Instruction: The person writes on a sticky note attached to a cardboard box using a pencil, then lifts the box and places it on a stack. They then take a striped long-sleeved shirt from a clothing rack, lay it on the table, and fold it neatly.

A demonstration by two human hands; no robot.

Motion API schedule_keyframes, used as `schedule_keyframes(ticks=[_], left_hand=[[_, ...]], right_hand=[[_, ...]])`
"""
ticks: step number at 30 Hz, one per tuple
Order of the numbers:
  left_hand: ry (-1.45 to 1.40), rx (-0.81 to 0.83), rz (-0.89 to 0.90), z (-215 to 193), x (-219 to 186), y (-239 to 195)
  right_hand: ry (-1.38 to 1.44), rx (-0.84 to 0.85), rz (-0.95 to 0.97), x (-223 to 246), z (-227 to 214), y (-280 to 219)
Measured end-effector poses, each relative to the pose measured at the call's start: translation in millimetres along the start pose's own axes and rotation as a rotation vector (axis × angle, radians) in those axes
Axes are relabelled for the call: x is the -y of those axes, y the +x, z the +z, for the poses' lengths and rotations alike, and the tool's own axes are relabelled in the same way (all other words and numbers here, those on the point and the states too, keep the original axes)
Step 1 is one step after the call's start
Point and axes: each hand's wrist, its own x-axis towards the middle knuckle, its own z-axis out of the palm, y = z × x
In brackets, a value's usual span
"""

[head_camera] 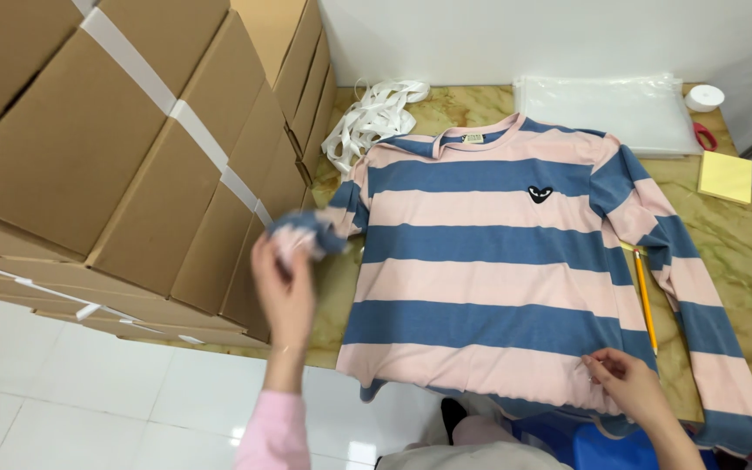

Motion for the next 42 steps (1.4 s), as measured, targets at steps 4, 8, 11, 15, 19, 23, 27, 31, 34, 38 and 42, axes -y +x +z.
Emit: schedule_keyframes(ticks=[4, 8, 11, 15, 19, 23, 27, 31, 34, 38, 42], left_hand=[[-0.153, 0.176, 0.413, 68.4, -66.6, -12.5], [-0.353, 0.818, 0.514, 139.6, -74.4, -89.5], [-0.262, 1.271, 0.305, 168.7, -37.7, -136.5], [-0.322, 1.233, -0.431, 209.7, 81.6, -175.9], [-0.368, 0.763, -0.849, 222.9, 174.2, -128.0], [-0.639, 0.484, -1.159, 223.3, 195.2, -65.5], [-0.751, 0.416, -1.241, 269.8, 232.3, -13.7], [-0.688, 0.430, -1.282, 298.4, 248.6, 42.8], [-0.580, 0.386, -1.238, 308.3, 259.9, 62.2], [-0.381, 0.328, -1.154, 289.8, 231.4, 53.9], [-0.316, 0.323, -0.990, 277.2, 213.9, 20.8]], right_hand=[[0.140, -0.037, -0.101, -6.5, 7.4, 13.0], [0.442, -0.071, -0.143, -10.6, 11.9, 23.6], [0.597, -0.043, -0.007, -24.1, 23.7, 34.7], [0.432, -0.053, 0.236, -8.8, 40.2, 29.4], [-0.007, -0.092, 0.181, 29.5, 35.7, 0.4], [-0.276, -0.031, 0.043, 6.1, 57.4, 29.9], [0.161, -0.005, -0.030, -24.9, 64.3, 54.7], [0.589, -0.038, -0.004, -43.0, 33.9, 45.1], [0.361, -0.103, 0.194, -69.0, -7.3, 32.6], [0.020, -0.605, 0.401, -94.5, -72.5, 11.0], [-0.042, -0.600, 0.551, -113.5, -98.8, 16.5]])
